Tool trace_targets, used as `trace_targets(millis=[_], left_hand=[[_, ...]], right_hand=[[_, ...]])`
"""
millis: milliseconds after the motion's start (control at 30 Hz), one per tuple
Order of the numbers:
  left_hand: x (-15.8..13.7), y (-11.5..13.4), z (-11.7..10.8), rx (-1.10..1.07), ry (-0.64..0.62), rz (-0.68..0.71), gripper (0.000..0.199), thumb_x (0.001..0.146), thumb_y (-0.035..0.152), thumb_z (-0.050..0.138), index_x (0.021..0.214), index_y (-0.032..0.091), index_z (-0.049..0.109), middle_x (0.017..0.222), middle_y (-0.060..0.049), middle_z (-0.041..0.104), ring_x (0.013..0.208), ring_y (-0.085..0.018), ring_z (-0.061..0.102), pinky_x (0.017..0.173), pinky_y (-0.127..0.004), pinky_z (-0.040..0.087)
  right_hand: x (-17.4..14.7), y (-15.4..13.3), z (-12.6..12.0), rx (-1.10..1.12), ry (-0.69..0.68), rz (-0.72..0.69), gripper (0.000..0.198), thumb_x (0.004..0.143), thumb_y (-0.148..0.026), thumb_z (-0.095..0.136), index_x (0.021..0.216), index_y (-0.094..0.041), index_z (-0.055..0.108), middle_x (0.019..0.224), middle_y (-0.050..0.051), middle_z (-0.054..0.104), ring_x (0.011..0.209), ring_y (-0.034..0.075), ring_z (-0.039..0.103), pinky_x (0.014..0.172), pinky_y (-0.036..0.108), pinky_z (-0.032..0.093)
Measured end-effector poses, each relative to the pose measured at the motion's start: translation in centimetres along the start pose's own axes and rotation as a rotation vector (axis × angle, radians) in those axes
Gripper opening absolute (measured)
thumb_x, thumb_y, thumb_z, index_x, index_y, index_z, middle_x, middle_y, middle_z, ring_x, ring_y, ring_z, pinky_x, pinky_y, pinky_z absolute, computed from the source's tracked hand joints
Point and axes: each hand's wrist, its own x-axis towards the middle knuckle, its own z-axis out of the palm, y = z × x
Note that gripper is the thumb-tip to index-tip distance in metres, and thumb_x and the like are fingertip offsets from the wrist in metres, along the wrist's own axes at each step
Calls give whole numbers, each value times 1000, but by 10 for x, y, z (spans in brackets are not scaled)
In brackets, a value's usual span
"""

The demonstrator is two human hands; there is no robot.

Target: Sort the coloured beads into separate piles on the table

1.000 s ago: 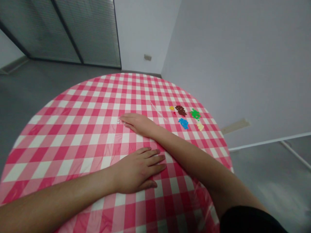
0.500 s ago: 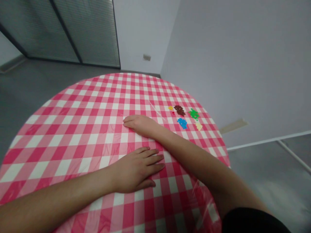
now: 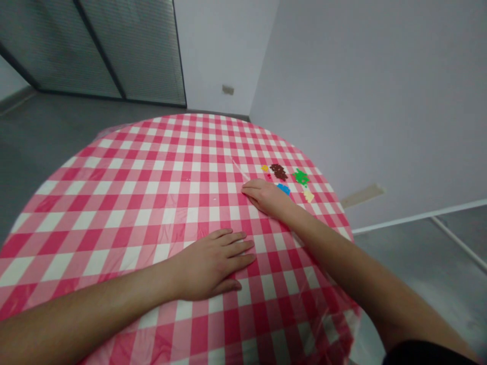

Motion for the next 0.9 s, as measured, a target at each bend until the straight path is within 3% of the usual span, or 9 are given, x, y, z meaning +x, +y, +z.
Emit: trace_targets(millis=[267, 467, 733, 900], left_hand=[[1, 0, 0, 1, 14, 5, 54, 105, 48, 53, 152, 21, 52, 156, -10, 55, 147, -33, 47, 124, -51, 29], [1, 1, -1, -5, 2, -3, 54, 106, 50, 53, 151, 20, 53, 157, -11, 54, 147, -34, 46, 124, -51, 29], [0, 0, 0, -10, 8, -2, 54, 106, 50, 52, 152, 21, 52, 156, -10, 55, 147, -33, 47, 124, -51, 29], [-1, -1, 0, -12, 8, -1, 54, 106, 51, 52, 152, 23, 51, 157, -10, 54, 148, -33, 45, 125, -50, 28]], right_hand=[[-14, 18, -13, -153, -5, 95, 31, 101, -13, 49, 107, -11, 79, 110, 18, 77, 104, 29, 70, 96, 44, 56], [-9, 25, -14, -179, -18, 122, 30, 100, -14, 50, 100, -14, 81, 102, 15, 78, 98, 27, 71, 93, 43, 56], [-8, 26, -15, -158, -35, 150, 31, 98, -11, 49, 102, -12, 80, 108, 18, 78, 103, 30, 71, 98, 47, 55], [-17, 29, -28, -115, 149, 252, 37, 94, -11, 49, 121, -14, 75, 127, 18, 74, 118, 31, 68, 104, 49, 54]])
